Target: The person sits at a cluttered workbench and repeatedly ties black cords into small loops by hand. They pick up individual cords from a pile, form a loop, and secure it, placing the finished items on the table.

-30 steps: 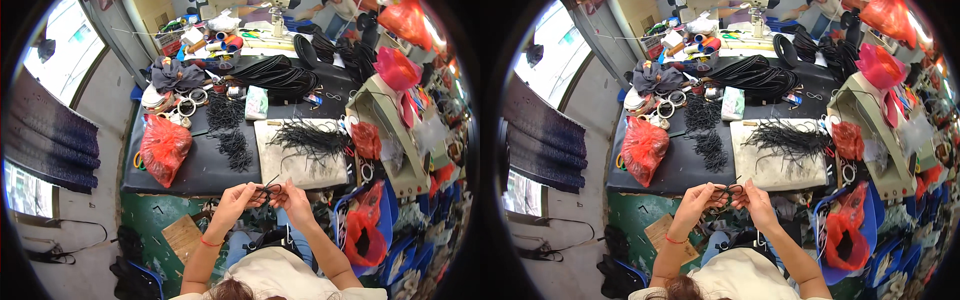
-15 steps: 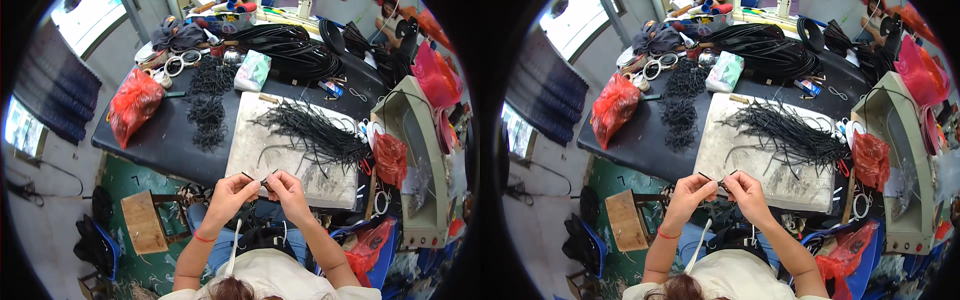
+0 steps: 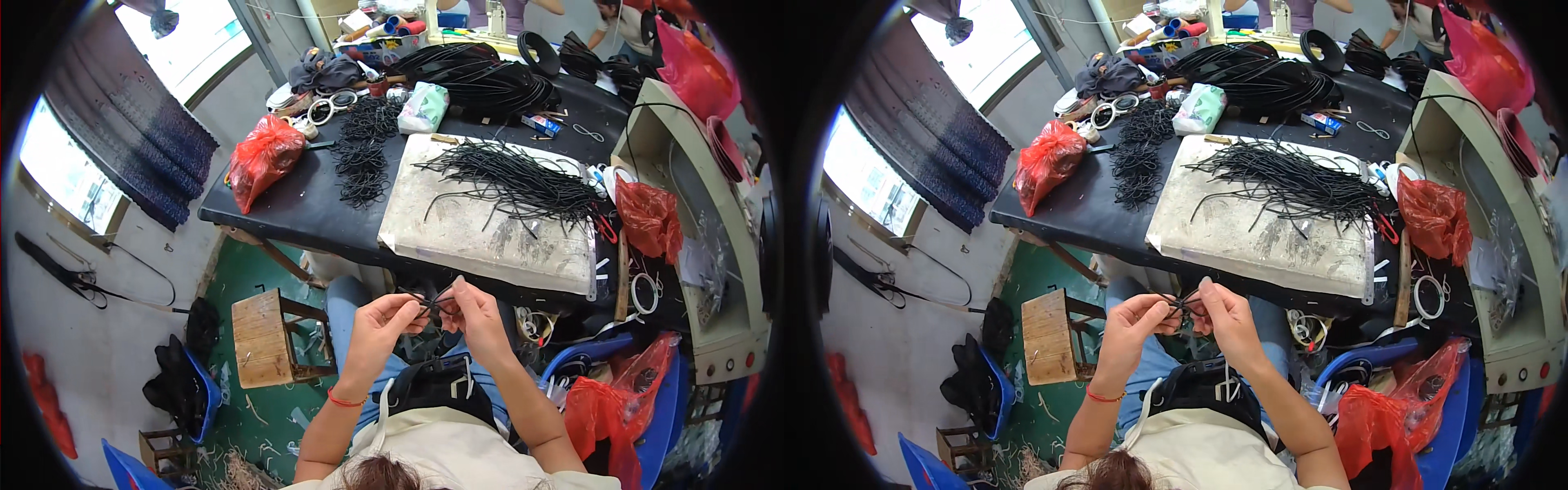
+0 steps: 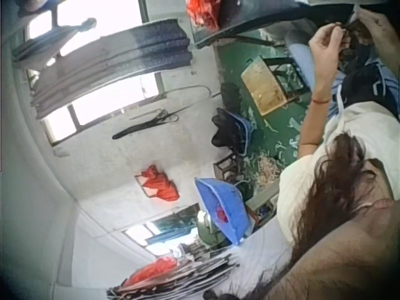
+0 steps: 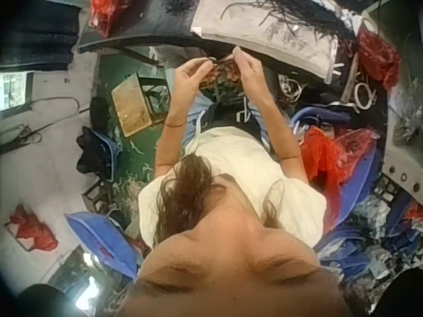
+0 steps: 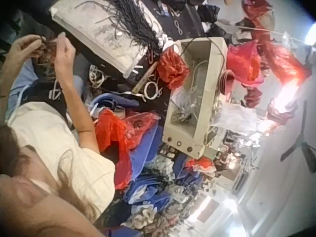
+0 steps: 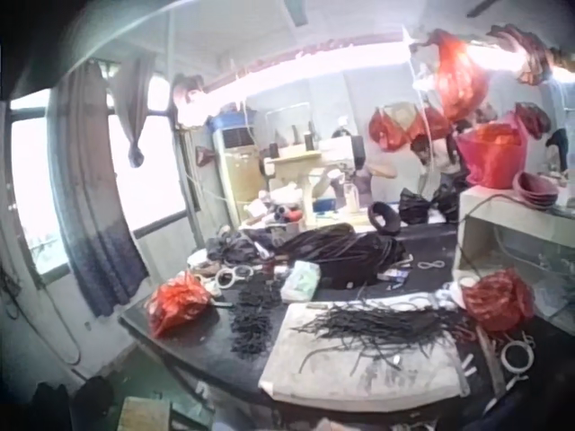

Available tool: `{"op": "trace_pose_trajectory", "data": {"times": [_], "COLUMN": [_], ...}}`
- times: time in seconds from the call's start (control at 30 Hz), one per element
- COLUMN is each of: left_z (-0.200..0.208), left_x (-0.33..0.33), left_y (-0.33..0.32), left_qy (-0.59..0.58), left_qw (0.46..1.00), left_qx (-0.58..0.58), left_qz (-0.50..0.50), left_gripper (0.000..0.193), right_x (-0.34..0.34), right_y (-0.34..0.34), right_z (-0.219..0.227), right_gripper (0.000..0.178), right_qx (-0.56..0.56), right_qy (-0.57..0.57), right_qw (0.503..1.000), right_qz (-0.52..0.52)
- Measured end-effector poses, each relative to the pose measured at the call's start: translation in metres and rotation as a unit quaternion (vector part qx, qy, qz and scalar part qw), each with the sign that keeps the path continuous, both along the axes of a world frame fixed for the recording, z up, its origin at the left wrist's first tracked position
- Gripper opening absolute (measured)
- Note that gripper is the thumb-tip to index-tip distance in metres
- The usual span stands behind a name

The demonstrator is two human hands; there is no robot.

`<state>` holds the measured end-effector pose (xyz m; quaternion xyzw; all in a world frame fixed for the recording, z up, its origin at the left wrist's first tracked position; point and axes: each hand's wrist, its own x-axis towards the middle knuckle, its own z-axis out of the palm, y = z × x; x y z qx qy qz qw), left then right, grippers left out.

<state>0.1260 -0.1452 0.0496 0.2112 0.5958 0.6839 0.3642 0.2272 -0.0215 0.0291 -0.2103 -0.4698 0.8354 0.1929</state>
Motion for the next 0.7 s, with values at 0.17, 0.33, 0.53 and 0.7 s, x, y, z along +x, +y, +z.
{"op": "trace_pose_trajectory", "data": {"times": [0.17,0.33,0.53,0.7], "left_z": [-0.005,-0.009,-0.033,-0.024], "left_x": [-0.004,-0.016,-0.049,-0.06], "left_y": [0.002,0.02,0.044,0.061], "left_qy": [-0.004,-0.032,-0.07,-0.055], "left_qw": [1.0,0.999,0.993,0.989], "left_qx": [0.004,-0.002,-0.027,-0.067], "left_qz": [-0.01,-0.043,-0.093,-0.123], "left_gripper": [0.018,0.018,0.018,0.017], "right_x": [0.002,-0.006,-0.03,-0.045], "right_y": [0.002,0.01,0.027,0.042], "right_z": [-0.002,-0.02,-0.023,-0.034], "right_gripper": [0.04,0.028,0.025,0.02], "right_qx": [-0.02,0.081,-0.113,0.039], "right_qy": [0.0,-0.055,-0.056,-0.073], "right_qw": [1.0,0.995,0.991,0.995], "right_qz": [-0.004,-0.009,-0.044,-0.055]}}
